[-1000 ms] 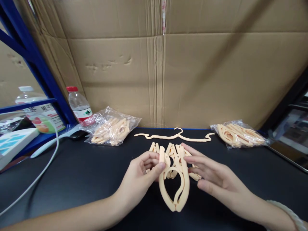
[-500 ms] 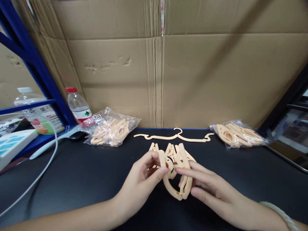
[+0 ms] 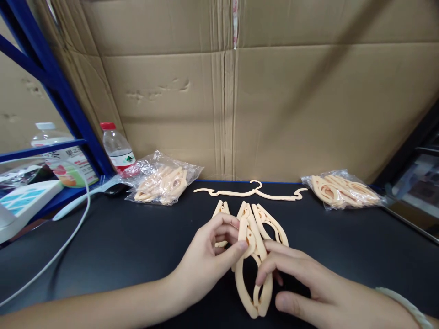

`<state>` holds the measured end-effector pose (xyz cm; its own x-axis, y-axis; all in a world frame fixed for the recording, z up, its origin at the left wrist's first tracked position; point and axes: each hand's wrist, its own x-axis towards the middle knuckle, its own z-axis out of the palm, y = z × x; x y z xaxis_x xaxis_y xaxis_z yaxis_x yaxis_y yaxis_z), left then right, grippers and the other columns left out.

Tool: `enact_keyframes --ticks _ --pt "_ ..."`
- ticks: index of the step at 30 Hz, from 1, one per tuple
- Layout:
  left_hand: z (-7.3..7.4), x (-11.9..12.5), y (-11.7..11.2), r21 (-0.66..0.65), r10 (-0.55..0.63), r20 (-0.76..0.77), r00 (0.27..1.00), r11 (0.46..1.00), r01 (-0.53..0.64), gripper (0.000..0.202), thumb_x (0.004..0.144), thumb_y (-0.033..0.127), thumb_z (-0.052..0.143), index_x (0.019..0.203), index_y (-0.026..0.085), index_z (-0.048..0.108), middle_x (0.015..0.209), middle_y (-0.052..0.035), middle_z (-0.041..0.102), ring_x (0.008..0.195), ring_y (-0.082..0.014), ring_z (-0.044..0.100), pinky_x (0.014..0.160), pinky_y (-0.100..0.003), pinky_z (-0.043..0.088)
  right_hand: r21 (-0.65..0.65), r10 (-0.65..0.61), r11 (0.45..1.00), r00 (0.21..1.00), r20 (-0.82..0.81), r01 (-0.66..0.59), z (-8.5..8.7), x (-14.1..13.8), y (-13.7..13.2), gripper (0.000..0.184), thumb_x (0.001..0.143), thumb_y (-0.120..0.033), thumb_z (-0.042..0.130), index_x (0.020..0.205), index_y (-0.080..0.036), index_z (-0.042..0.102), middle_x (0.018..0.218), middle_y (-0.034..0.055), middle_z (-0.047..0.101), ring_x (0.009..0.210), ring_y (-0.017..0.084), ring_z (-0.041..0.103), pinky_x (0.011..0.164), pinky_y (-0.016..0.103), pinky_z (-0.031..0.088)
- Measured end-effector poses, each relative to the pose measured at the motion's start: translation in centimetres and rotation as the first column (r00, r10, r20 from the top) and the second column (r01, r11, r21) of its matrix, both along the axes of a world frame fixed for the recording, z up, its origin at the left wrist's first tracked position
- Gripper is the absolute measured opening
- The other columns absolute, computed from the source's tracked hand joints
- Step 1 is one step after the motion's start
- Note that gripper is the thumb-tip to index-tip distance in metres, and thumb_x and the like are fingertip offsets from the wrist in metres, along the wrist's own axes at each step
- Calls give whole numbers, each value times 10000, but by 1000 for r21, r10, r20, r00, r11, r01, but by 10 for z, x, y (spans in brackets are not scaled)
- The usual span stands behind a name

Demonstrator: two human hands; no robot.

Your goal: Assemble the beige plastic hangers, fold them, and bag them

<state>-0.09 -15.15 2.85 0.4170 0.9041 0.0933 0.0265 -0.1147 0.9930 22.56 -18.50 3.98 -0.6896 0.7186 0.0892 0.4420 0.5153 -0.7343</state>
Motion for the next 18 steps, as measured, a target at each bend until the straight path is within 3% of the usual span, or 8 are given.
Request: enact_keyframes --ticks 5,10,14,18 --pt "6 -8 12 49 89 17 996 995 -90 341 795 319 704 1050 187 521 731 3 632 733 -163 615 663 -261 480 -4 -63 998 991 -119 63 -5 6 9 153 939 -390 553 974 -280 653 1173 70 611 1378 294 335 1066 450 387" --pt "15 -23 37 98 218 17 976 971 -219 384 749 314 730 1051 159 550 675 30 604 654 -136 595 576 -218 453 -20 -196 979 928 -318 200 -15 13 26 266 974 -412 472 841 -240 625 1118 94 613 1329 290 391 1049 439 392" --pt "20 -32 51 7 244 -24 970 970 -243 419 723 332 738 1056 147 564 703 15 632 614 -134 600 531 -214 439 -22 -279 956 887 -369 291 -26 21 38 285 969 -427 477 854 -234 653 1082 101 620 1290 306 422 1018 435 416" --pt "24 -44 66 17 304 -153 940 952 -305 402 735 295 712 1081 149 571 707 -18 682 609 -148 620 531 -223 429 -47 -340 936 857 -387 350 -36 30 46 281 953 -451 501 871 -237 664 1146 99 619 1258 315 452 1006 434 431"
